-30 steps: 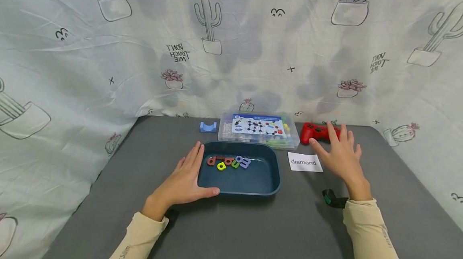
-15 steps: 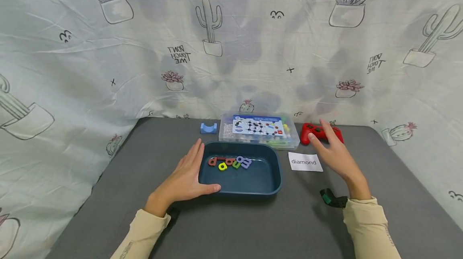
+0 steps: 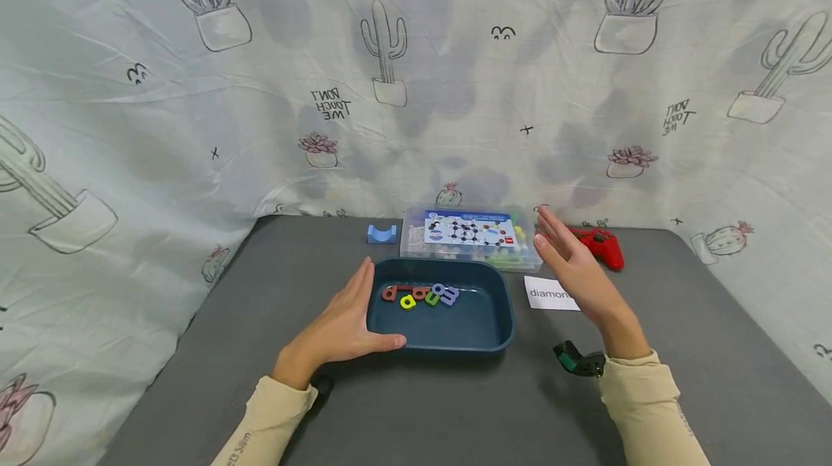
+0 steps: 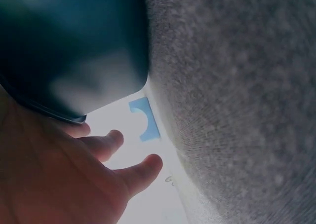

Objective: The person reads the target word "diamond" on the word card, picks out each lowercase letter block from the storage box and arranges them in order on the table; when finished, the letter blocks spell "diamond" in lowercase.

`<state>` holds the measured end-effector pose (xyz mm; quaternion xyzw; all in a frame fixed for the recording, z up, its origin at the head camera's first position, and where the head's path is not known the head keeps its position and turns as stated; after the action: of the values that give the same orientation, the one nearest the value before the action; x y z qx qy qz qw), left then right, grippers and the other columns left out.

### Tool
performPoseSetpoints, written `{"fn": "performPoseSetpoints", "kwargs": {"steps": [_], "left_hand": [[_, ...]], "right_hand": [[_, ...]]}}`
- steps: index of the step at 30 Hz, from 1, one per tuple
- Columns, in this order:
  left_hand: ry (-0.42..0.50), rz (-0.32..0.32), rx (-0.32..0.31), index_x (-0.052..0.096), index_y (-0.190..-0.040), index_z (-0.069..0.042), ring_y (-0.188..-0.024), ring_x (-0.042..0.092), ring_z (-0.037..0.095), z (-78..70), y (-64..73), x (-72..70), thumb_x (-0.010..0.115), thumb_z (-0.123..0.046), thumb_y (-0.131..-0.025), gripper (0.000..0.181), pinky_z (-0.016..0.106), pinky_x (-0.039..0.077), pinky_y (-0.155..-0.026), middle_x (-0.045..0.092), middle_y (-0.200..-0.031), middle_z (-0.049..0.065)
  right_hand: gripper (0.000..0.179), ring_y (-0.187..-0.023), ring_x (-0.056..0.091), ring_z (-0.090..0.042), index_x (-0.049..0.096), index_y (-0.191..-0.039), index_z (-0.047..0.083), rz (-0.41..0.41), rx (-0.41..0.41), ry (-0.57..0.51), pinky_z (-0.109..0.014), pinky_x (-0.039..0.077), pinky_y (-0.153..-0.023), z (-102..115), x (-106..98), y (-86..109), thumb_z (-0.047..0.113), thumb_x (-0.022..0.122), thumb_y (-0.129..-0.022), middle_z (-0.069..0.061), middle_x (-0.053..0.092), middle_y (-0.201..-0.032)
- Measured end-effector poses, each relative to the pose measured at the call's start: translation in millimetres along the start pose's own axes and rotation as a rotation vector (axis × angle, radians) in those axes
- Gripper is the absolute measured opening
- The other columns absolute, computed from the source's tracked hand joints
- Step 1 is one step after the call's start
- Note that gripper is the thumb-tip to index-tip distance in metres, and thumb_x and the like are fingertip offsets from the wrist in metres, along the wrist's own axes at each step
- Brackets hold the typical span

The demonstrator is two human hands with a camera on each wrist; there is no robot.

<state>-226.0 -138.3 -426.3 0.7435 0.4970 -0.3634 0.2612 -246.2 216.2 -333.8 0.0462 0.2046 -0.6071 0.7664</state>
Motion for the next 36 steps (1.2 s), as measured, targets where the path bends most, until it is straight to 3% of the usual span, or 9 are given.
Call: {"fn": "performPoseSetpoints", "kwargs": {"steps": [7,16,22,27,36], "left_hand": [[-0.003,0.008,-0.02,-0.001,-0.172,-0.004,-0.163,0.005,0.038,0.2,-4.0,-0.2,0.079,-0.078,-0.077,0.145,0.071,0.013,-0.123,-0.008,-0.179,0.011],[0.03,0.026,-0.029,-0.002,-0.172,-0.005,-0.163,0.006,0.038,-2.0,-5.5,2.0,0.082,-0.073,-0.078,0.143,0.071,0.013,-0.123,-0.009,-0.179,0.009],[0.062,0.03,-0.044,-0.003,-0.172,-0.007,-0.163,0.005,0.04,1.8,-1.2,6.6,0.083,-0.07,-0.079,0.141,0.073,0.015,-0.122,-0.009,-0.179,0.008],[0.068,0.029,-0.047,-0.003,-0.172,-0.008,-0.163,0.006,0.041,3.1,1.3,6.8,0.082,-0.072,-0.079,0.142,0.074,0.017,-0.121,-0.008,-0.179,0.009],[0.083,0.025,-0.038,-0.003,-0.172,-0.007,-0.162,0.007,0.042,1.2,2.4,0.9,0.081,-0.073,-0.079,0.141,0.074,0.019,-0.12,-0.009,-0.179,0.008]], "right_hand": [[0.069,-0.161,0.02,-0.037,0.018,-0.174,0.025,0.041,-0.04,-0.029,-0.067,0.022,-0.123,20,23,-25.1,0.031,0.052,-0.115,-0.005,0.019,-0.178],[0.067,-0.158,0.029,-0.039,0.022,-0.173,0.023,0.107,-0.107,-0.064,-0.068,0.024,-0.122,45,59,-55.2,0.031,0.053,-0.114,-0.007,0.026,-0.176],[0.069,-0.156,0.031,-0.043,0.026,-0.173,0.022,0.192,-0.1,-0.104,-0.072,0.027,-0.119,40,96,-72.4,0.03,0.057,-0.112,-0.011,0.027,-0.175],[0.07,-0.154,0.036,-0.044,0.029,-0.172,0.02,0.266,-0.089,-0.183,-0.068,0.032,-0.119,30,119,-81.3,0.024,0.062,-0.11,-0.011,0.031,-0.173],[0.073,-0.147,0.046,-0.045,0.034,-0.169,0.013,0.357,-0.125,-0.138,-0.062,0.045,-0.112,28,139,-83.9,0.024,0.069,-0.106,-0.02,0.041,-0.167]]}}
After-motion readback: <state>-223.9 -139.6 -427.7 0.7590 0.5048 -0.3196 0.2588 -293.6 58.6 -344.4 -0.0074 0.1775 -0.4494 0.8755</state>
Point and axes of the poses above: each hand's wrist, its own y-axis away from the middle knuckle, its own x-axis out of the palm, z = x × y, the point moved 7 cm from there along -y, towards the middle knuckle
